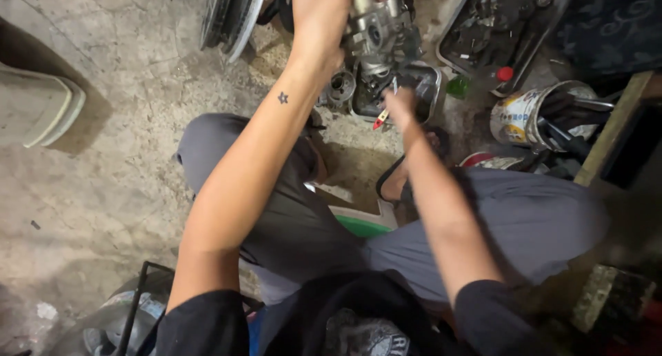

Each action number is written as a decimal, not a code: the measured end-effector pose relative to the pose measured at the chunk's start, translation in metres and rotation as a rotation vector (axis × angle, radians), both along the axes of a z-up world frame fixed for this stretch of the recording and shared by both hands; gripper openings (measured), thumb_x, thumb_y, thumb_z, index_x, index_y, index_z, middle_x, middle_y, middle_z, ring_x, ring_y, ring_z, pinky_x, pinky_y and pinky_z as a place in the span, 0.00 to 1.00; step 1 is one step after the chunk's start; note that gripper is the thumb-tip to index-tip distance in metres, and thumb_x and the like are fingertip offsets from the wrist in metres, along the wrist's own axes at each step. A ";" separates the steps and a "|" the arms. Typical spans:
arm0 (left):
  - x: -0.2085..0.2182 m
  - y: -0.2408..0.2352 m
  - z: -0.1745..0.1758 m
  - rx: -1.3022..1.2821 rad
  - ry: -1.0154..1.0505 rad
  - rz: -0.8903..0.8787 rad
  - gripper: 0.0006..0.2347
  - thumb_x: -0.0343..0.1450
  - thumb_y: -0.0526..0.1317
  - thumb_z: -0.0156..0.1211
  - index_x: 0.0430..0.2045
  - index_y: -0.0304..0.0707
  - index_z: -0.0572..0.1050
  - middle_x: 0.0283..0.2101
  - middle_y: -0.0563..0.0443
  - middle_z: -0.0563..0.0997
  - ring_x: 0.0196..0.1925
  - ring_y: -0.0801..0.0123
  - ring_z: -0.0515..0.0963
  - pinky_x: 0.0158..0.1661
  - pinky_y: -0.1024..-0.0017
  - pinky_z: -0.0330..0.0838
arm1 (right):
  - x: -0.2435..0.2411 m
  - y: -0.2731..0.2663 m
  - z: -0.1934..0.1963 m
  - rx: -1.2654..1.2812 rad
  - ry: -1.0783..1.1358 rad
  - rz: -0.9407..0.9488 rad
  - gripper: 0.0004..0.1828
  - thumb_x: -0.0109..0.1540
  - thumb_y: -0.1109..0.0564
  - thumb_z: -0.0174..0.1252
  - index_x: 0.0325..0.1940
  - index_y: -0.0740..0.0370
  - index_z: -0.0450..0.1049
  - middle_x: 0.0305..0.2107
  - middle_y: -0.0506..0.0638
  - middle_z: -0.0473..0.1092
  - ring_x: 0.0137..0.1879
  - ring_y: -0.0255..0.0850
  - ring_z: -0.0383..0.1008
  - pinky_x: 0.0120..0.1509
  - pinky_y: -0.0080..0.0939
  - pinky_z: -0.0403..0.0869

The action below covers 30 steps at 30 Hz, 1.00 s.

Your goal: A person uses a wrench to disassemble a motorcycle engine part and then pours cleaning liquid into it.

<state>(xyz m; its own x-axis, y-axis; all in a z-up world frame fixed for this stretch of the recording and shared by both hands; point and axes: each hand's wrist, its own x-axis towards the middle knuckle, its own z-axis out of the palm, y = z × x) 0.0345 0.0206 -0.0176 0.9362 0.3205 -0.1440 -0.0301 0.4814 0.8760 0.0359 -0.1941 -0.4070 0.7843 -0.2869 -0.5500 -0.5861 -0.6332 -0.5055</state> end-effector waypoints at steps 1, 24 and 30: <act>0.003 0.002 0.002 -0.091 -0.021 0.015 0.07 0.62 0.38 0.67 0.18 0.36 0.75 0.19 0.42 0.85 0.20 0.64 0.87 0.20 0.70 0.80 | -0.009 0.006 -0.029 0.066 -0.040 -0.075 0.12 0.56 0.50 0.62 0.44 0.49 0.74 0.24 0.45 0.79 0.27 0.38 0.83 0.36 0.37 0.77; 0.000 0.008 -0.027 -0.484 0.030 -0.155 0.07 0.64 0.38 0.63 0.28 0.33 0.76 0.27 0.43 0.83 0.29 0.56 0.85 0.33 0.56 0.84 | -0.068 -0.016 -0.077 0.163 -0.508 -0.441 0.10 0.56 0.49 0.63 0.31 0.54 0.86 0.22 0.45 0.80 0.31 0.32 0.77 0.39 0.36 0.73; 0.004 0.003 -0.034 -0.513 0.080 -0.142 0.08 0.63 0.37 0.65 0.29 0.33 0.75 0.27 0.46 0.82 0.28 0.57 0.84 0.32 0.53 0.84 | -0.075 -0.045 -0.122 0.263 -0.540 -0.567 0.09 0.50 0.56 0.66 0.33 0.55 0.85 0.24 0.53 0.78 0.37 0.44 0.79 0.47 0.37 0.73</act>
